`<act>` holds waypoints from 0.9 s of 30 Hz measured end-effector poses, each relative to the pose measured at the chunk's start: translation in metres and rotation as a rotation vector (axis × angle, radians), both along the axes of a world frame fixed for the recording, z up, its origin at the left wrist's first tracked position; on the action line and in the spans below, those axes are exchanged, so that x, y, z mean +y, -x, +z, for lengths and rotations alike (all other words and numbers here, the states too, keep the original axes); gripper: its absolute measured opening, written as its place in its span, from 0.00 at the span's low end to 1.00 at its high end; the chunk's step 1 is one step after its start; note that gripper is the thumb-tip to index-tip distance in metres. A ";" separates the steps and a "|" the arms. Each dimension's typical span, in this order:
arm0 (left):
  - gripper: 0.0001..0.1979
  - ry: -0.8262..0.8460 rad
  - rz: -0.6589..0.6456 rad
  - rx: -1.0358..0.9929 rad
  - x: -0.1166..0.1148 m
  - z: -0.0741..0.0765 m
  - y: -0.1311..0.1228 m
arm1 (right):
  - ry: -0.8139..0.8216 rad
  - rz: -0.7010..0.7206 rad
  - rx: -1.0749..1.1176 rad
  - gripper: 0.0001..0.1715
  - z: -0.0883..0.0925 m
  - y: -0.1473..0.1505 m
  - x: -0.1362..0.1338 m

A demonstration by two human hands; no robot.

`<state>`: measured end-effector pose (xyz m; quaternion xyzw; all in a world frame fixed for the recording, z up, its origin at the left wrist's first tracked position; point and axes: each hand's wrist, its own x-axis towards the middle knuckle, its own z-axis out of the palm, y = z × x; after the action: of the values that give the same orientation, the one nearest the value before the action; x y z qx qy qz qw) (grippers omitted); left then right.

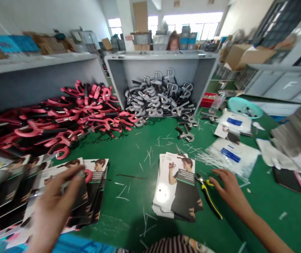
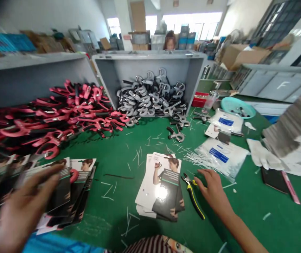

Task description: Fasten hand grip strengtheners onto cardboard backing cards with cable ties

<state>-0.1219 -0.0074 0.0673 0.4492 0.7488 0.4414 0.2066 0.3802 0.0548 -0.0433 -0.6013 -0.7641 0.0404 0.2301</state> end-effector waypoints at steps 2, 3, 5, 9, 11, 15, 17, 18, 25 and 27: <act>0.17 0.037 -0.327 -0.003 0.009 -0.024 -0.052 | 0.087 0.024 -0.006 0.16 0.010 0.006 0.027; 0.21 0.077 -0.422 -0.036 0.015 -0.038 -0.078 | 0.141 0.027 -0.038 0.15 0.014 0.009 0.040; 0.32 0.166 -0.482 -0.072 0.029 -0.068 -0.123 | 0.209 0.023 -0.091 0.13 0.017 0.016 0.063; 0.21 0.162 -0.447 -0.178 0.062 -0.100 -0.160 | 0.281 -0.003 -0.140 0.08 0.010 0.029 0.099; 0.16 0.093 -0.390 -0.230 0.073 -0.099 -0.159 | 0.307 0.000 -0.134 0.07 0.008 0.032 0.112; 0.18 0.163 -0.290 -0.545 0.074 -0.083 -0.152 | 0.323 0.017 -0.028 0.09 0.016 0.030 0.132; 0.20 0.179 -0.261 -0.690 0.067 -0.074 -0.152 | 0.325 0.022 0.067 0.10 0.023 0.026 0.141; 0.20 0.180 -0.257 -0.743 0.064 -0.070 -0.152 | 0.334 0.027 0.122 0.11 0.027 0.025 0.144; 0.21 0.272 -0.290 -0.905 0.051 -0.066 -0.152 | 0.471 0.064 0.517 0.17 0.033 0.023 0.160; 0.21 0.260 -0.317 -0.909 0.049 -0.066 -0.151 | 0.479 0.062 0.598 0.18 0.037 0.024 0.162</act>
<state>0.0293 0.0417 0.0016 0.2902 0.5542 0.4588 0.6309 0.3561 0.2170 -0.0065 -0.5763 -0.6500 0.3983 0.2946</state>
